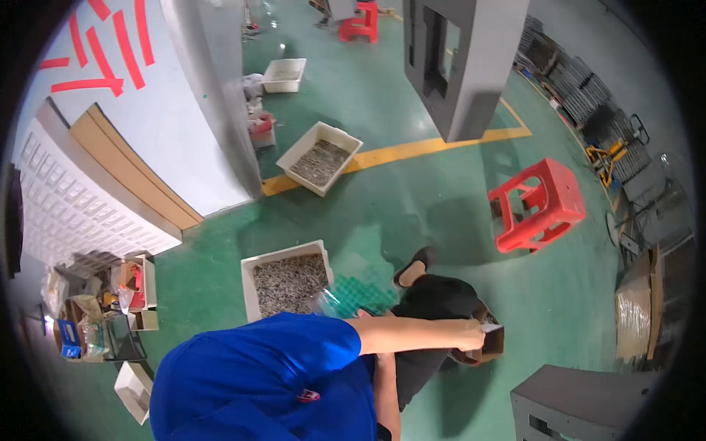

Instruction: Manually applying small green adhesive dot labels to pre-drilled holes on a metal enclosure.

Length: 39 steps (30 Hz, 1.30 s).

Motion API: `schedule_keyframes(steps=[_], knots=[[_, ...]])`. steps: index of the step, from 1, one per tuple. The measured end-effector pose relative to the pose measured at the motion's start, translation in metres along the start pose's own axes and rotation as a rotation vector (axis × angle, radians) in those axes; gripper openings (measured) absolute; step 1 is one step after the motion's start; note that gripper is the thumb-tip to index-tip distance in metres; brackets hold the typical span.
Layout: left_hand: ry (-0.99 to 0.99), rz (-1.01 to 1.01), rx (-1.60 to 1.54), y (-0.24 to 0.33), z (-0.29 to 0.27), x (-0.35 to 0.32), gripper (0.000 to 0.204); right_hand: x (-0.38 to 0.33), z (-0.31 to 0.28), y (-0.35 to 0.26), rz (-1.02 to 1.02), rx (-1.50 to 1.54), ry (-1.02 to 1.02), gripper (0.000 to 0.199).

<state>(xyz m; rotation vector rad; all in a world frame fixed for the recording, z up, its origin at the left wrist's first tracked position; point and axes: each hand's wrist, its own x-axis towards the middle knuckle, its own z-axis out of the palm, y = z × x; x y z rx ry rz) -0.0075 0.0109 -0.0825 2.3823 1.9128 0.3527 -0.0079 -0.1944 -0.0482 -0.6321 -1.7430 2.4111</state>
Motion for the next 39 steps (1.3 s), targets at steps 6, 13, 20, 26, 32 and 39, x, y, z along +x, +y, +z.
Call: schedule_keyframes(steps=[6, 13, 20, 26, 32, 39], knots=[[0.022, -0.022, 0.045, 0.002, 0.000, -0.003, 0.015, 0.011, -0.028, 0.031, 0.072, -0.209, 0.048, 0.047], [0.030, -0.028, 0.051, 0.006, -0.005, -0.005, 0.016, -0.003, -0.018, 0.020, 0.070, 0.168, 0.072, 0.044], [0.035, -0.060, 0.070, 0.005, -0.002, -0.005, 0.016, -0.005, -0.023, 0.028, 0.049, 0.095, -0.020, 0.044], [0.125, 0.108, 0.065, 0.007, -0.042, -0.028, 0.012, 0.012, -0.078, 0.095, -0.343, -0.220, -0.407, 0.038], [0.015, -0.029, -0.392, -0.025, -0.110, -0.024, 0.012, 0.000, -0.035, 0.048, -0.212, -0.232, 0.072, 0.037], [0.450, -0.249, -0.022, -0.179, -0.222, -0.014, 0.017, -0.007, 0.003, -0.025, 0.007, -0.021, -0.050, 0.020]])
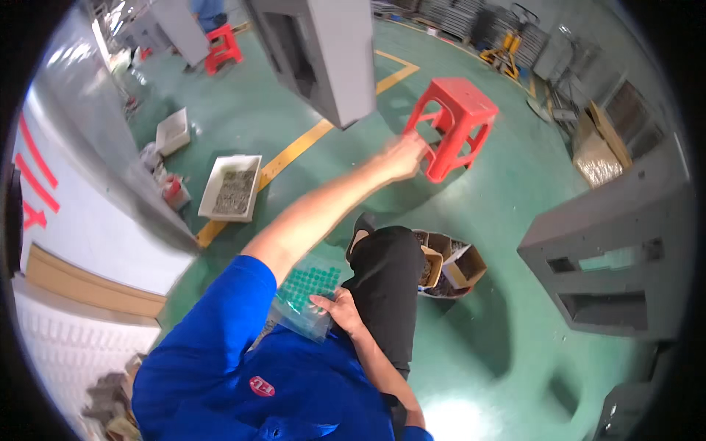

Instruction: Manually applying small green adhesive dot labels to pre-drilled holes on a metal enclosure.

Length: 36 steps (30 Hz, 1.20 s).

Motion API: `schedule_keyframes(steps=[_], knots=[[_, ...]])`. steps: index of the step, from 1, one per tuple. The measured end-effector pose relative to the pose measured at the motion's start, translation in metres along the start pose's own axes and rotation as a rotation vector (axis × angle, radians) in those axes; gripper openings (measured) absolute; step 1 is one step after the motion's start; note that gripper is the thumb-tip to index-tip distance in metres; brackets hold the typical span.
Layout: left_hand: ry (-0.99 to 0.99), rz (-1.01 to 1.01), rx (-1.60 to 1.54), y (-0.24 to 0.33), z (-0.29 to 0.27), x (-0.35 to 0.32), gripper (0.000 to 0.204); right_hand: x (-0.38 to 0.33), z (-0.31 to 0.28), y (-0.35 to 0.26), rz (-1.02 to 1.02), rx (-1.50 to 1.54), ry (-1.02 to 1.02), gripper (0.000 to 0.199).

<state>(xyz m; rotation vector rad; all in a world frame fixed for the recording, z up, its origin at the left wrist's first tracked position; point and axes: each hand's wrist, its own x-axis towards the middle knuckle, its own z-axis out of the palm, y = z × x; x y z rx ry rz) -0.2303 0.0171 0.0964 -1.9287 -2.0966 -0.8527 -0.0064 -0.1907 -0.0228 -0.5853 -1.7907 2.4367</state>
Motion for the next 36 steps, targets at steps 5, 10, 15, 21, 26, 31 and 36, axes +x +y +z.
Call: schedule_keyframes(steps=[5, 10, 15, 21, 26, 31, 36], knots=[[-0.150, -0.063, 0.778, -0.053, -0.090, 0.030, 0.061, 0.003, -0.008, 0.003, -0.013, 0.032, 0.002, 0.028], [-0.284, -0.074, 0.977, -0.056, -0.085, 0.031, 0.068, 0.005, -0.010, 0.010, 0.029, -0.050, 0.011, 0.027], [-0.399, -0.076, 1.089, -0.063, -0.091, 0.023, 0.070, 0.004, -0.011, 0.007, 0.023, -0.027, 0.025, 0.026], [-0.366, -0.040, 1.039, -0.116, -0.106, -0.003, 0.076, 0.003, -0.012, 0.005, 0.010, -0.028, 0.010, 0.023], [-0.326, 0.007, 1.080, -0.142, -0.143, -0.042, 0.062, 0.003, -0.013, 0.011, 0.013, 0.061, -0.029, 0.029], [-0.347, 0.188, 1.423, -0.177, -0.196, -0.091, 0.083, 0.000, -0.014, 0.001, 0.040, 0.062, 0.009, 0.028], [-0.316, 0.091, 1.394, -0.179, -0.203, -0.152, 0.079, 0.001, -0.012, 0.003, 0.031, 0.054, 0.032, 0.028]])
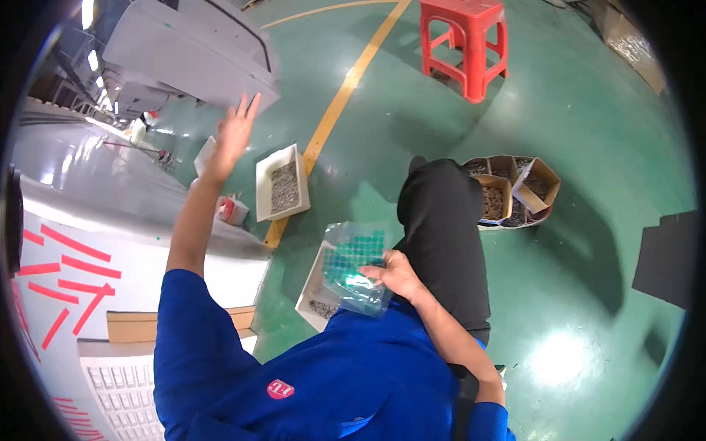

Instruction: Manually applying small green adhesive dot labels to pre-drilled holes on a metal enclosure.

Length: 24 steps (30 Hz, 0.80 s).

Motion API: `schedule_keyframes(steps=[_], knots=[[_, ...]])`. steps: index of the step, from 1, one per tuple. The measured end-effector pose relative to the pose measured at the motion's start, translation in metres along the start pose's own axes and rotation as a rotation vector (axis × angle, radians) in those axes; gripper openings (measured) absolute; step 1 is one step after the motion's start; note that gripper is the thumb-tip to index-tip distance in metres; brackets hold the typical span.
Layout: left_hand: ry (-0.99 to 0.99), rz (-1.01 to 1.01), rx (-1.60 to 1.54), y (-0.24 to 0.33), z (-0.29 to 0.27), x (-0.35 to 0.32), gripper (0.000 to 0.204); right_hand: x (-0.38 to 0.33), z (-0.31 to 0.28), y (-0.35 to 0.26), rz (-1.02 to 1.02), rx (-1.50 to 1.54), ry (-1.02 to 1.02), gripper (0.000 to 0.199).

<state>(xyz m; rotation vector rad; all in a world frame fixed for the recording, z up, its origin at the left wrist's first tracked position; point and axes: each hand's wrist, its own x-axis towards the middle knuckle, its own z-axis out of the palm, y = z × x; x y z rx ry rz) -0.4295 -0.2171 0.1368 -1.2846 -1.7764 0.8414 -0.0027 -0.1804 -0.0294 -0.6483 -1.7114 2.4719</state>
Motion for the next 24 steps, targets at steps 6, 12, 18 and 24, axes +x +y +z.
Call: schedule_keyframes(steps=[6, 12, 18, 24], knots=[[-0.086, -0.115, -0.609, 0.079, -0.044, -0.008, 0.080, 0.002, -0.001, -0.001, 0.013, -0.046, -0.003, 0.028], [-0.070, -0.212, -0.643, 0.084, -0.094, 0.040, 0.085, 0.000, 0.000, 0.000, 0.020, -0.051, -0.023, 0.028], [0.086, -0.284, -0.793, 0.111, -0.111, 0.029, 0.062, 0.003, 0.000, -0.002, 0.026, -0.044, 0.007, 0.028], [0.199, -0.318, -0.948, 0.106, -0.147, -0.010, 0.042, 0.002, -0.002, -0.001, 0.026, -0.070, 0.011, 0.028]])
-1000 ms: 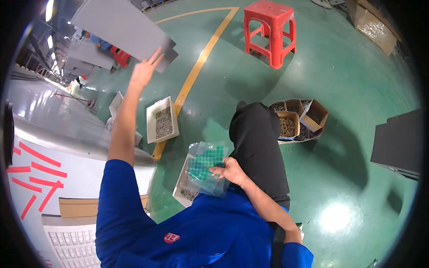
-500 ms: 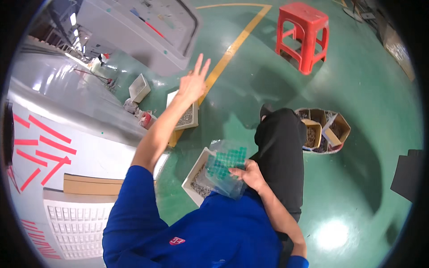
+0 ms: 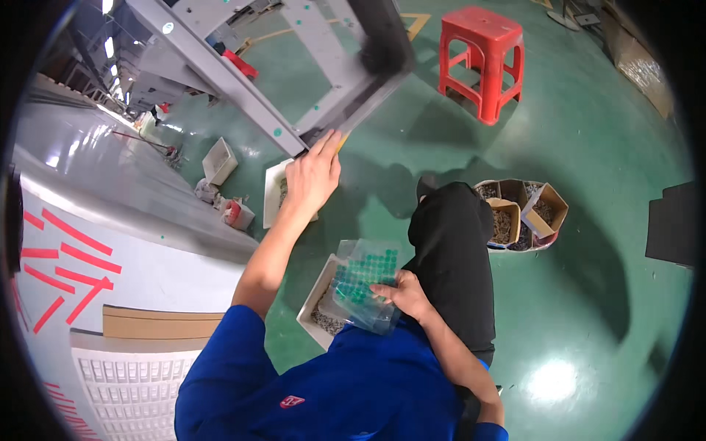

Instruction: Manually applying small green adhesive dot labels to pre-drilled holes on a metal enclosure.

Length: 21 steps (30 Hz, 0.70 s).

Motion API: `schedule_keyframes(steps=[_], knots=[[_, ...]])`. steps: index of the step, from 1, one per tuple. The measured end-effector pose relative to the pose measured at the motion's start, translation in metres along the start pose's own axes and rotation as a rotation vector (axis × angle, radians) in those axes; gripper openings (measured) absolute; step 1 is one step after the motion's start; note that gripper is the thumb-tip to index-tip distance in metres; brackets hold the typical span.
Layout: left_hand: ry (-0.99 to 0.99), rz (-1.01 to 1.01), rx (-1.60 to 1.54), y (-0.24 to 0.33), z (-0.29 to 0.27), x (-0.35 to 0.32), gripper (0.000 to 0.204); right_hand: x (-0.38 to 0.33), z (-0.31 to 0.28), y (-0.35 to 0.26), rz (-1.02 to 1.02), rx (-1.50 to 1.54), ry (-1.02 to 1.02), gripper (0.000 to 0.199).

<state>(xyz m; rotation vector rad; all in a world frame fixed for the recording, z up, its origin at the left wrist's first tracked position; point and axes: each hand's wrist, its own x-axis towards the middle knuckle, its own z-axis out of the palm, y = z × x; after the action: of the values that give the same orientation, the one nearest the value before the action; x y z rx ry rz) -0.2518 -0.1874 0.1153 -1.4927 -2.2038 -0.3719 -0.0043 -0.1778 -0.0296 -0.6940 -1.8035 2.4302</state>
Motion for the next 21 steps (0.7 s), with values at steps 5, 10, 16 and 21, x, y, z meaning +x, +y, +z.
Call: schedule_keyframes(steps=[5, 10, 16, 21], knots=[[0.051, -0.104, -0.043, -0.009, -0.010, -0.027, 0.046, -0.003, 0.003, -0.005, -0.001, 0.041, 0.006, 0.025], [0.117, -0.175, -0.176, -0.038, -0.008, -0.038, 0.046, 0.000, 0.003, 0.000, -0.024, 0.005, 0.003, 0.025], [0.157, -0.090, -0.175, -0.059, 0.008, -0.048, 0.050, -0.001, 0.003, -0.002, -0.044, -0.014, 0.021, 0.024], [0.246, -0.044, -0.115, -0.056, 0.014, -0.058, 0.050, -0.001, 0.002, -0.003, -0.040, -0.012, -0.005, 0.021]])
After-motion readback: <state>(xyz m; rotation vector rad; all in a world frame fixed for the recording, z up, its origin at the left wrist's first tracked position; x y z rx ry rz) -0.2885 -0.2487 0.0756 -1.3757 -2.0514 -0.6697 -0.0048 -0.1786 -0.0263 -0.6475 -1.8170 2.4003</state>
